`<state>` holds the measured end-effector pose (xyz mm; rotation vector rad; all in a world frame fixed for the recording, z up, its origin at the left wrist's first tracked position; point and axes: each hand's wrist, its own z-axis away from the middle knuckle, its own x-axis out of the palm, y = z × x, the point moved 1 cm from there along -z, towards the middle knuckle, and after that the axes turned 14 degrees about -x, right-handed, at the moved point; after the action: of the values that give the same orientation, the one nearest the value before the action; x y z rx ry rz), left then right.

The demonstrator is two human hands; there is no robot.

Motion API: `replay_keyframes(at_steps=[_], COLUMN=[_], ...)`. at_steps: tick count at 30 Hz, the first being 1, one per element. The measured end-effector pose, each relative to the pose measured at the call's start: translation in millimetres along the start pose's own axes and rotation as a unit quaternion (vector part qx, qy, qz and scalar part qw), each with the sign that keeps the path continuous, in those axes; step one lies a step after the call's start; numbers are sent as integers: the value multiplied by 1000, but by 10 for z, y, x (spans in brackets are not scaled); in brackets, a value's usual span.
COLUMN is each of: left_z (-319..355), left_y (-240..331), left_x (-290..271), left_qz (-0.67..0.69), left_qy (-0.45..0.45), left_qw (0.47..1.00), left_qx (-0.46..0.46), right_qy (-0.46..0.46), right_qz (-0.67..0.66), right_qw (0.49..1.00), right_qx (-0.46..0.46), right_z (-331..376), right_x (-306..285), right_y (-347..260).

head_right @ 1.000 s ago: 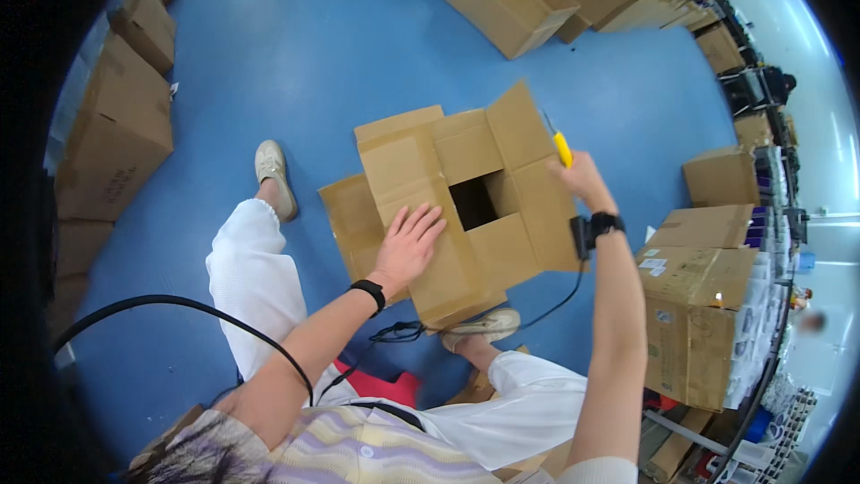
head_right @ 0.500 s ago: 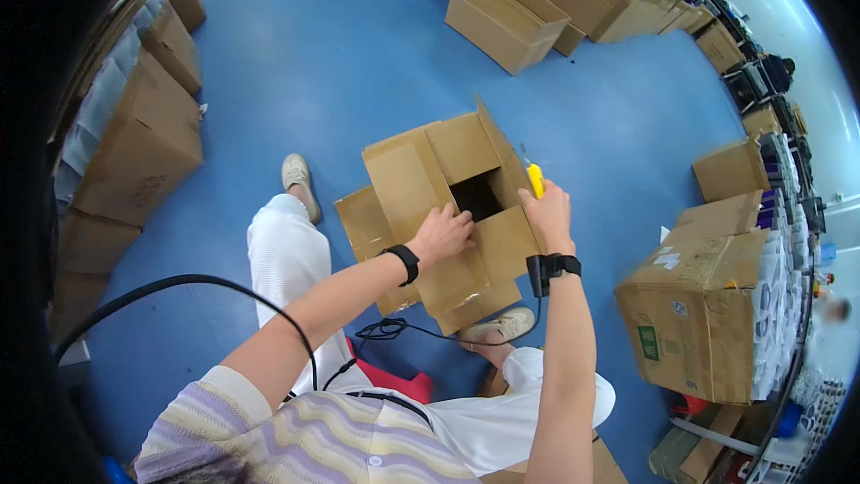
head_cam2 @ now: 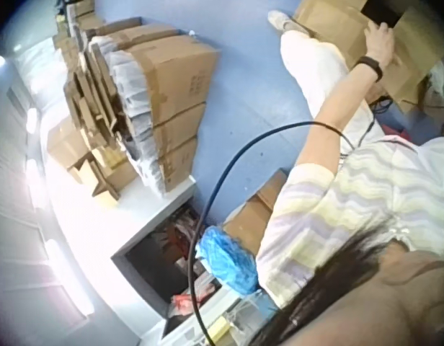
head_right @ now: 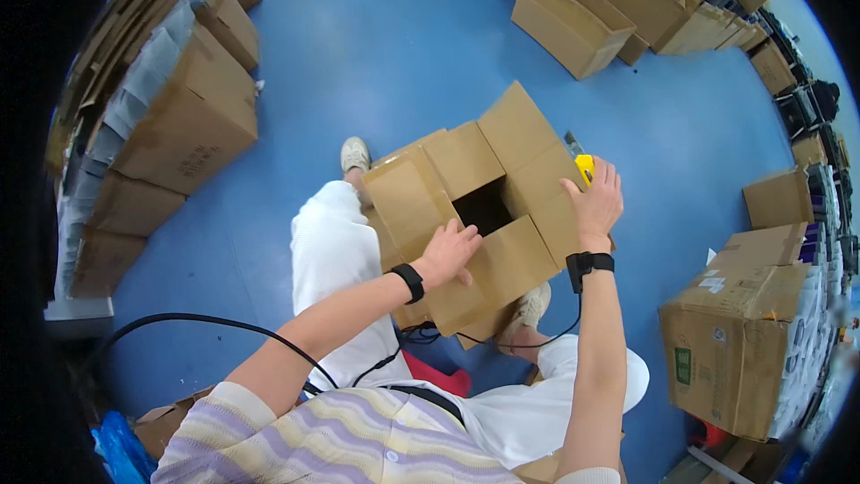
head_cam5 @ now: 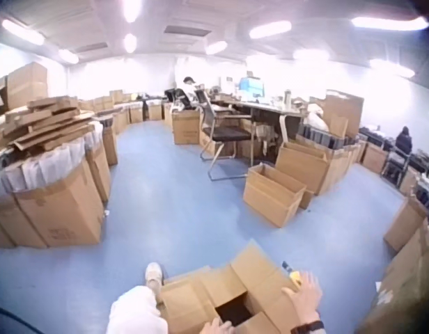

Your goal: Unpacking items from cardboard boxes using a utility knife.

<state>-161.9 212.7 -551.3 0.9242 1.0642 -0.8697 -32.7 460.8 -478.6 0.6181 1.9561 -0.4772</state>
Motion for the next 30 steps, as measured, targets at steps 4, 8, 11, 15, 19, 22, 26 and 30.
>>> replay_keyframes(at_steps=[4, 8, 11, 15, 19, 22, 26, 30], left_z=[-41, -106, -124, -134, -48, -85, -66, -147], left_y=[-79, 36, -1, -17, -65, 6, -6, 114], left_x=[59, 73, 122, 65, 299, 125, 258, 441], left_qz=[22, -3, -24, -27, -80, -70, -68, 95], left_qy=[-14, -25, -45, -19, 71, 70, 3, 17], left_qw=[999, 998, 997, 999, 994, 995, 997, 995], left_qx=[-40, -64, -62, -12, -22, -23, -28, -24], right_qy=[93, -24, -76, -101, -60, -58, -261, -335], right_qz=[-15, -130, -127, -88, -110, -170, -557, -411], right_qw=[987, 973, 960, 962, 967, 966, 778, 848], right_qx=[-133, -188, -239, -236, -223, -186, 127, 14], right_z=[-217, -263, -193, -136, -265, -365, -338, -121], right_x=[-52, 227, 556, 766, 493, 240, -84, 691], right_y=[-796, -1518, -1771, -1785, -1906, -1819, -2428, -2211])
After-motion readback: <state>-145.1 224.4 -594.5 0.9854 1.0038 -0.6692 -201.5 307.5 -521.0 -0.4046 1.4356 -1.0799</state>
